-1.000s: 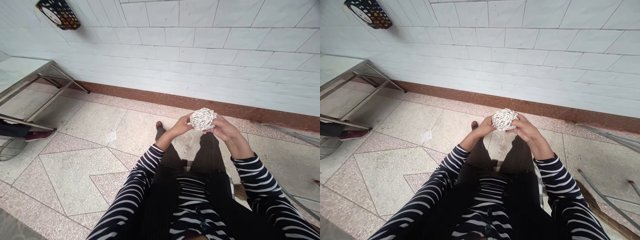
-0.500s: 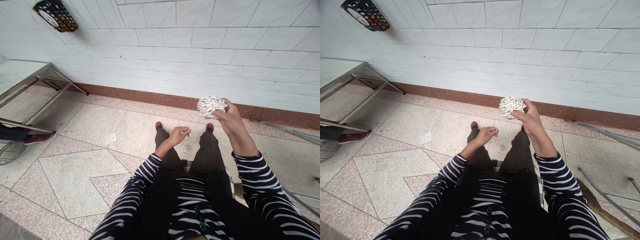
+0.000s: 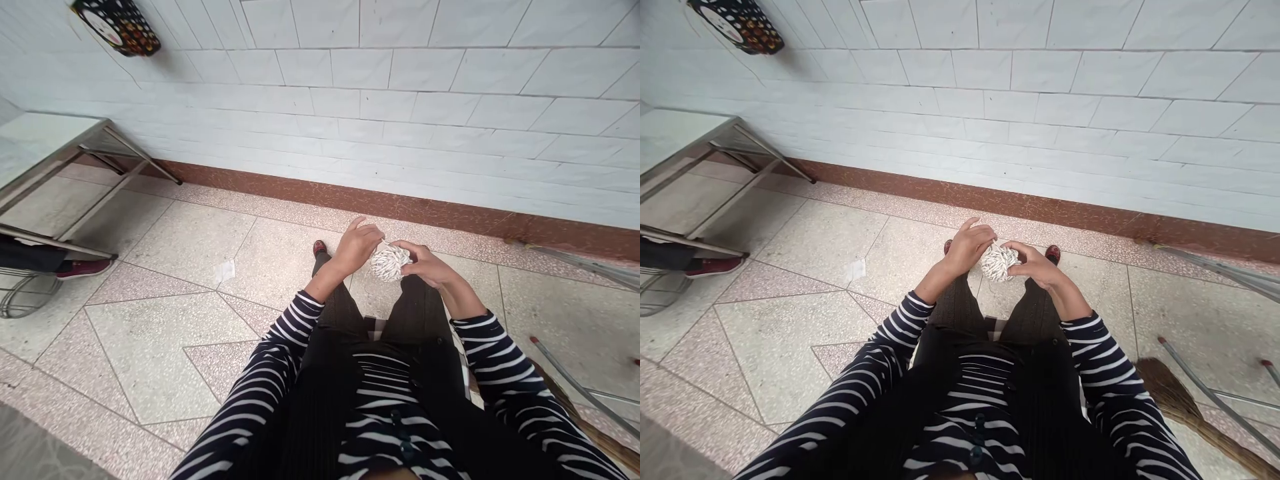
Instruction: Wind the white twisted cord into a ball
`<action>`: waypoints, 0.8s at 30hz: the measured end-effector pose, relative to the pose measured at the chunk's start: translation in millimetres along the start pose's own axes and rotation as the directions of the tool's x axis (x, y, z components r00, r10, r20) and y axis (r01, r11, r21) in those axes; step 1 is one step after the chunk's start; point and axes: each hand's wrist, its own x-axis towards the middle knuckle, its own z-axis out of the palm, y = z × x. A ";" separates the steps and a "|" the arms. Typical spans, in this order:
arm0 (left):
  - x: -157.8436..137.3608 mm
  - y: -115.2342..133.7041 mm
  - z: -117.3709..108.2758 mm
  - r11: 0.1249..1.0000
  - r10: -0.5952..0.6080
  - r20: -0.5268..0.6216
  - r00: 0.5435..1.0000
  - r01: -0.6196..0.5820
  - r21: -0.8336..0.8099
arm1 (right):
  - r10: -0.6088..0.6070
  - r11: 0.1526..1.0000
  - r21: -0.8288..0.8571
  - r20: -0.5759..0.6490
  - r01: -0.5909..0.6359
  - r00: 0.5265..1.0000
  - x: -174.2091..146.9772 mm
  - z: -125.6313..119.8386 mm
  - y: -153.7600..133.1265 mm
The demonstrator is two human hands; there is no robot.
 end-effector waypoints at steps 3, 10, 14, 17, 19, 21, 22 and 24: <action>-5.8 -9.3 14.8 0.956 -0.177 -0.024 0.984 0.166 -0.243 | -0.072 0.983 0.166 -0.014 0.074 0.997 -8.8 1.2 -10.2; -21.8 -2.6 35.1 0.549 -0.361 0.196 0.912 0.378 -0.746 | -0.163 0.925 0.285 -0.296 0.250 0.941 -5.2 3.1 -28.9; -28.0 -3.2 37.5 0.600 -0.440 0.213 0.872 0.462 -0.653 | -0.176 0.898 0.333 -0.324 0.287 0.929 -5.0 4.8 -34.1; -37.4 -16.7 42.3 0.657 -0.539 0.226 0.812 0.573 -0.491 | -0.249 0.880 0.314 -0.331 0.355 0.910 -8.8 5.3 -40.4; -47.5 -26.7 47.0 0.669 -0.563 0.287 0.775 0.631 -0.391 | -0.291 0.882 0.270 -0.334 0.386 0.897 -11.7 5.2 -46.5; -59.1 -33.7 52.7 0.696 -0.540 0.364 0.759 0.646 -0.314 | -0.302 0.896 0.220 -0.334 0.386 0.893 -14.0 5.6 -52.2; -64.5 -35.5 55.6 0.717 -0.518 0.393 0.759 0.637 -0.283 | -0.299 0.905 0.197 -0.333 0.376 0.894 -14.8 6.2 -54.3; -71.4 -35.1 60.5 0.746 -0.494 0.411 0.766 0.617 -0.252 | -0.284 0.925 0.153 -0.329 0.348 0.901 -15.6 8.3 -56.1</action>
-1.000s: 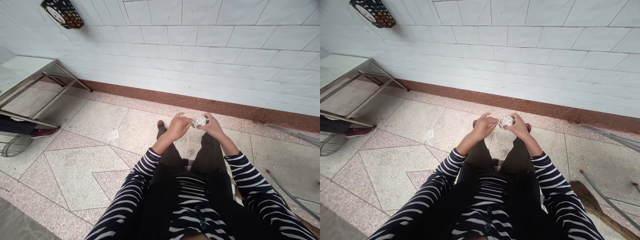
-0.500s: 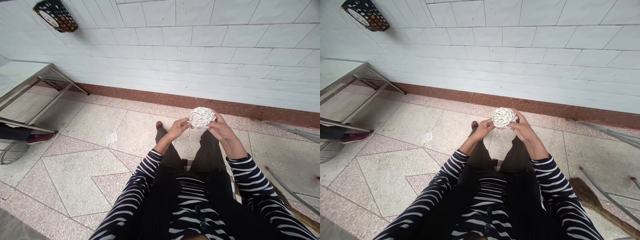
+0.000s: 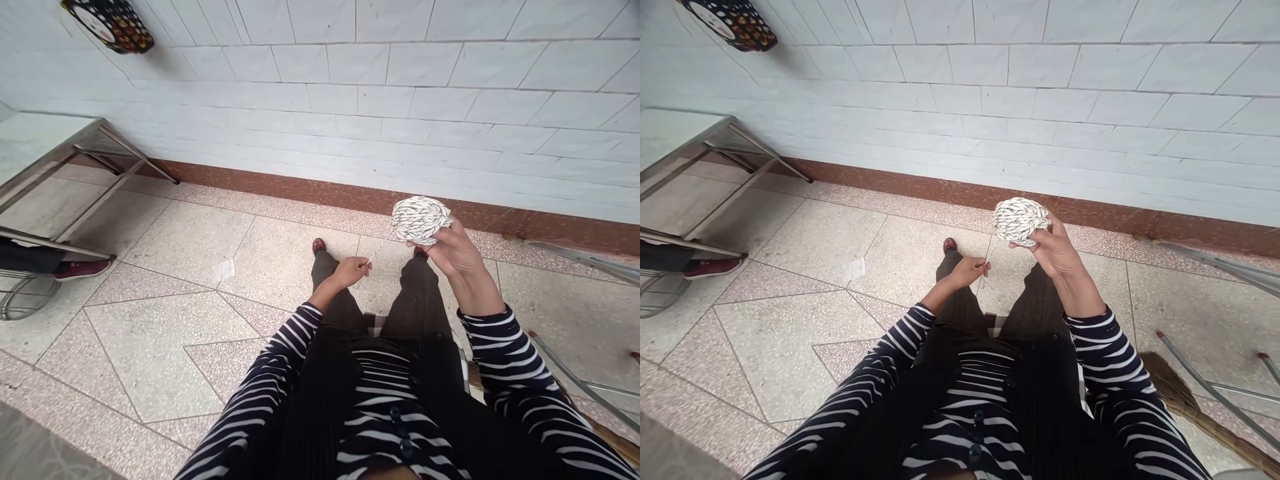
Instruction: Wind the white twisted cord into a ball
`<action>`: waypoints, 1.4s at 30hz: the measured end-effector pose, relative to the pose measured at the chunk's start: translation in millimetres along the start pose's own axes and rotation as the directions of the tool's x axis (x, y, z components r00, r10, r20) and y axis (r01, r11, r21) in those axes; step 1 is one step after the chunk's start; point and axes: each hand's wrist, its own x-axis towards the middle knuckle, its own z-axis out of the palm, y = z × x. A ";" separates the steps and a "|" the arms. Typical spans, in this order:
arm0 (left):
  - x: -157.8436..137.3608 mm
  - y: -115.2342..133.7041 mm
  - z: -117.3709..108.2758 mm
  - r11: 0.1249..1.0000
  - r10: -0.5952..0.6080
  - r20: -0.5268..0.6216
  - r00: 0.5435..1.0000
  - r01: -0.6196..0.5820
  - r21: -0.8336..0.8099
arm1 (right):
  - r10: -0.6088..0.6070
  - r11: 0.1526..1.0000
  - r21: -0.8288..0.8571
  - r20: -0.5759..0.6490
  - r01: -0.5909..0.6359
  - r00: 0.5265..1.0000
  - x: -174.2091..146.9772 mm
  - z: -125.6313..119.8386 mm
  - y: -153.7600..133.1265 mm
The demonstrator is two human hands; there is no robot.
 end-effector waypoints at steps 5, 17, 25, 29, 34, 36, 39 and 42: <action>1.3 30.6 3.3 0.943 0.191 -0.074 0.979 -0.204 -0.265 | 0.017 0.994 -0.106 0.033 -0.013 0.999 -1.1 3.3 6.8; -44.5 70.4 -1.2 0.981 0.182 0.034 0.983 -0.179 -0.077 | -0.104 0.967 -0.251 -0.213 0.049 0.972 18.5 -10.2 26.1; -43.4 114.1 -37.9 0.870 0.451 -0.079 0.889 -0.418 0.263 | -0.148 0.845 -0.534 -0.253 -0.011 0.956 25.0 -20.7 77.8; -13.9 116.1 -58.5 0.734 0.615 -0.189 0.766 -0.468 0.492 | 0.099 0.874 -0.481 0.030 -0.072 0.995 12.1 -19.4 70.8; 5.9 102.9 -60.1 0.740 0.638 -0.183 0.748 -0.528 0.417 | 0.267 0.961 -0.132 0.213 -0.243 0.940 -2.0 -19.6 56.6; 9.1 91.9 -53.7 0.804 0.578 -0.227 0.784 -0.498 0.326 | 0.263 0.964 -0.041 0.252 -0.261 0.931 -7.0 -18.9 53.3; 10.8 73.6 -41.1 0.897 0.440 -0.278 0.854 -0.405 0.177 | 0.222 0.969 0.046 0.270 -0.243 0.937 -11.7 -15.0 46.2; 7.2 62.3 -27.1 0.946 0.323 -0.242 0.915 -0.322 0.047 | 0.139 0.989 0.020 0.150 -0.143 0.979 -11.7 -7.8 32.1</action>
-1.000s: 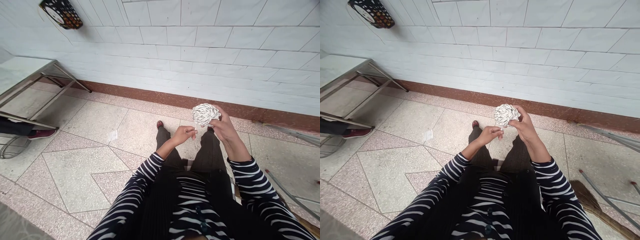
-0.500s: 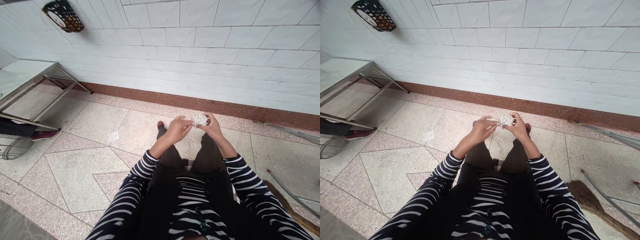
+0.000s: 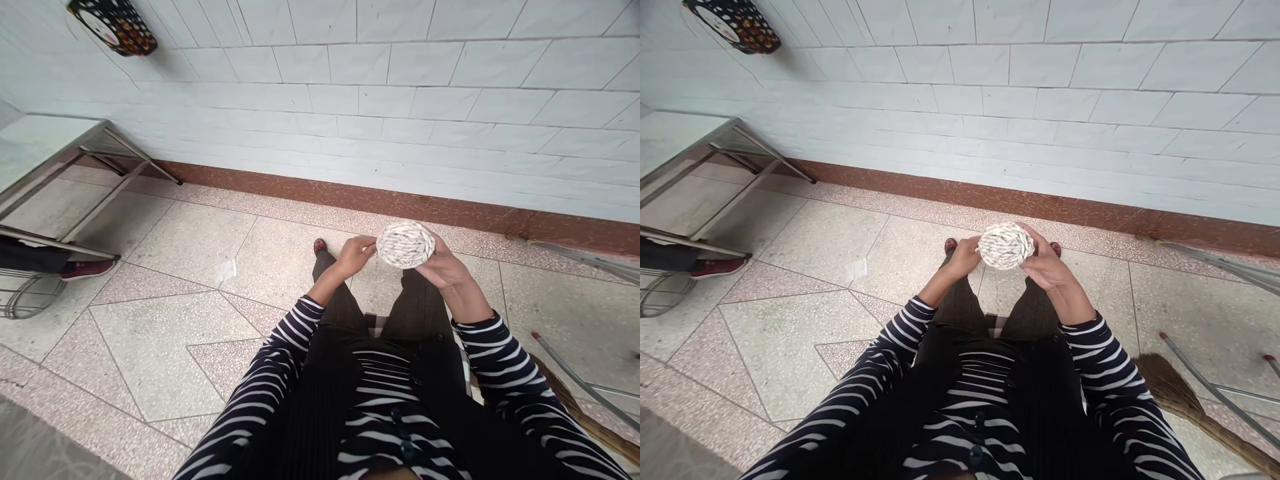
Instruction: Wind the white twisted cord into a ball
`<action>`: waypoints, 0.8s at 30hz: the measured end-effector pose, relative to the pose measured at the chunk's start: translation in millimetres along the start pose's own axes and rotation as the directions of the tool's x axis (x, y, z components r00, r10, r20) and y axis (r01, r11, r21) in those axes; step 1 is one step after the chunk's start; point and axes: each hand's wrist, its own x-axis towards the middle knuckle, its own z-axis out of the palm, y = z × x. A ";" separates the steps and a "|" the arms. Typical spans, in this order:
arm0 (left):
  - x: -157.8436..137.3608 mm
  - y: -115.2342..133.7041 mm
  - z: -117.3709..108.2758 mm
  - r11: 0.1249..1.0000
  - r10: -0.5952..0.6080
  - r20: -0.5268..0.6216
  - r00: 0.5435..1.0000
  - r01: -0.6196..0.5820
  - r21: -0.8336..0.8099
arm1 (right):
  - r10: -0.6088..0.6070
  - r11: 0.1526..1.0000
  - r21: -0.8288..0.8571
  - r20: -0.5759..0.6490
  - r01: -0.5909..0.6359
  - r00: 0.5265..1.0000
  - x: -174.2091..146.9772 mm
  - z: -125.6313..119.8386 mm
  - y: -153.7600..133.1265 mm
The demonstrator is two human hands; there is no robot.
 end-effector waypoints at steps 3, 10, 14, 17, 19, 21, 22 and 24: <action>-11.8 2.2 9.6 0.995 -0.066 0.095 0.993 0.073 -0.074 | -0.083 0.992 -0.095 -0.052 0.078 0.995 1.7 6.5 -19.6; -30.6 12.5 12.5 0.856 -0.118 0.252 0.961 0.227 -0.464 | -0.138 0.973 -0.206 -0.142 0.107 0.980 9.5 -4.3 -31.1; -33.2 13.1 12.2 0.757 -0.100 0.360 0.927 0.306 -0.577 | -0.258 0.896 -0.430 -0.301 0.111 0.918 15.5 -9.5 -21.5; -36.7 8.9 14.5 0.700 -0.091 0.405 0.910 0.348 -0.624 | -0.341 0.885 -0.432 -0.353 0.172 0.871 17.3 -9.6 -21.4; -41.7 3.0 16.7 0.691 -0.104 0.423 0.900 0.371 -0.620 | -0.375 0.898 -0.369 -0.363 0.239 0.853 17.4 -10.2 -25.3; -48.3 -4.7 18.7 0.702 -0.128 0.439 0.889 0.394 -0.593 | -0.375 0.913 -0.307 -0.363 0.270 0.853 17.3 -11.3 -30.5; -51.6 -8.9 19.5 0.711 -0.143 0.441 0.886 0.402 -0.576 | -0.364 0.920 -0.282 -0.361 0.271 0.858 17.4 -11.8 -32.7; -56.9 -18.0 20.9 0.722 -0.171 0.434 0.885 0.412 -0.556 | -0.340 0.933 -0.241 -0.353 0.267 0.872 18.0 -12.3 -35.5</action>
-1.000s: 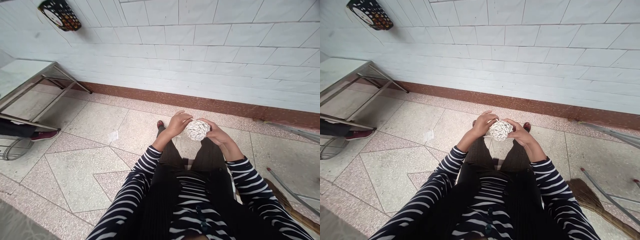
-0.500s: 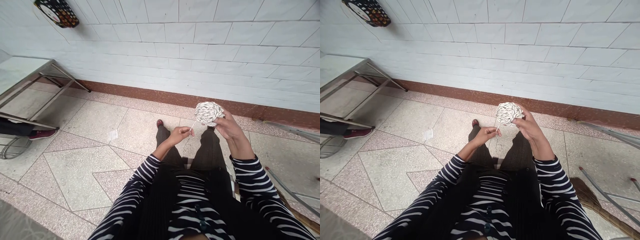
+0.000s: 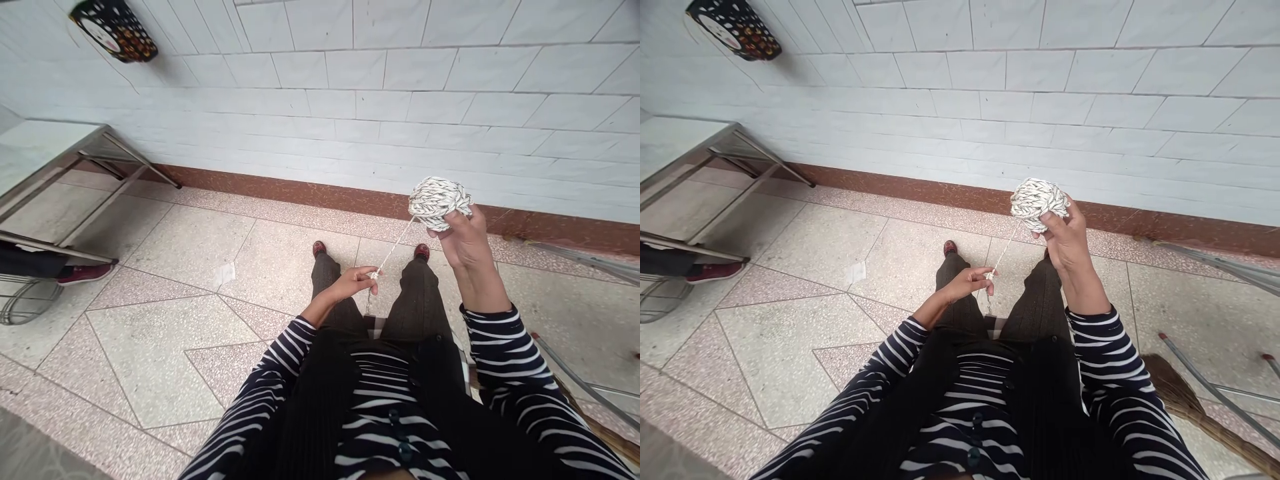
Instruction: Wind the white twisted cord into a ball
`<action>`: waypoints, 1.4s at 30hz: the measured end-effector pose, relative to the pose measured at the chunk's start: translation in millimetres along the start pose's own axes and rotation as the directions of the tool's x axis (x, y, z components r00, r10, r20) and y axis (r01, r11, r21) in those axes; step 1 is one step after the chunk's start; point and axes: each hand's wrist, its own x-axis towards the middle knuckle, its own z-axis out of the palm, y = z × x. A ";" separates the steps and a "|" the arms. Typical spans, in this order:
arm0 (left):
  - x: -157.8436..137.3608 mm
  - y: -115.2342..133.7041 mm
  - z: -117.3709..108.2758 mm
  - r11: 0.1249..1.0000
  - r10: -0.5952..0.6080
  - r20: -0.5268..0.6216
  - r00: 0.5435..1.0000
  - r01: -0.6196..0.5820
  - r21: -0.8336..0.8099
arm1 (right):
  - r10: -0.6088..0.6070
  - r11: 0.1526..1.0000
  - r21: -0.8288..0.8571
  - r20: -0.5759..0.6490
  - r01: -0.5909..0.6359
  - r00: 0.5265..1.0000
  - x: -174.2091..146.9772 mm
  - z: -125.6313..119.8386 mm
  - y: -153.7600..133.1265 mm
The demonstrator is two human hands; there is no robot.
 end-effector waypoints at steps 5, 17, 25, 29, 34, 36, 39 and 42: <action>5.7 -26.4 -17.5 0.999 0.020 -0.100 0.995 -0.017 0.027 | -0.031 0.985 0.171 0.005 0.029 1.000 -0.3 1.1 -8.3; 37.4 -16.8 -10.6 0.853 0.225 -0.308 0.924 -0.034 0.520 | 0.046 0.975 0.206 0.201 -0.088 0.979 -15.6 20.3 -20.7; 19.9 59.5 33.5 0.850 0.310 -0.142 0.940 -0.206 0.485 | -0.011 0.998 -0.051 0.205 0.022 0.979 -5.1 16.4 -7.7; -6.6 66.0 35.9 0.676 0.334 -0.049 0.941 -0.203 0.709 | -0.140 0.899 -0.418 0.004 0.129 0.990 10.5 1.8 18.3; -0.6 94.8 9.6 0.277 0.607 0.032 0.794 -0.249 0.928 | 0.176 0.835 -0.546 0.140 -0.073 0.974 -8.1 6.2 66.0; 9.7 103.9 -4.3 0.188 0.643 0.089 0.761 -0.269 0.945 | 0.354 0.890 -0.400 0.305 -0.219 0.884 -21.7 9.5 73.4; 25.3 101.6 -18.6 0.265 0.654 0.059 0.754 -0.301 0.916 | 0.454 0.883 -0.127 0.477 -0.452 0.752 -37.0 8.7 69.1; 36.7 81.9 -20.3 0.505 0.625 -0.094 0.775 -0.309 0.806 | 0.456 0.839 0.039 0.493 -0.543 0.741 -43.5 4.2 54.7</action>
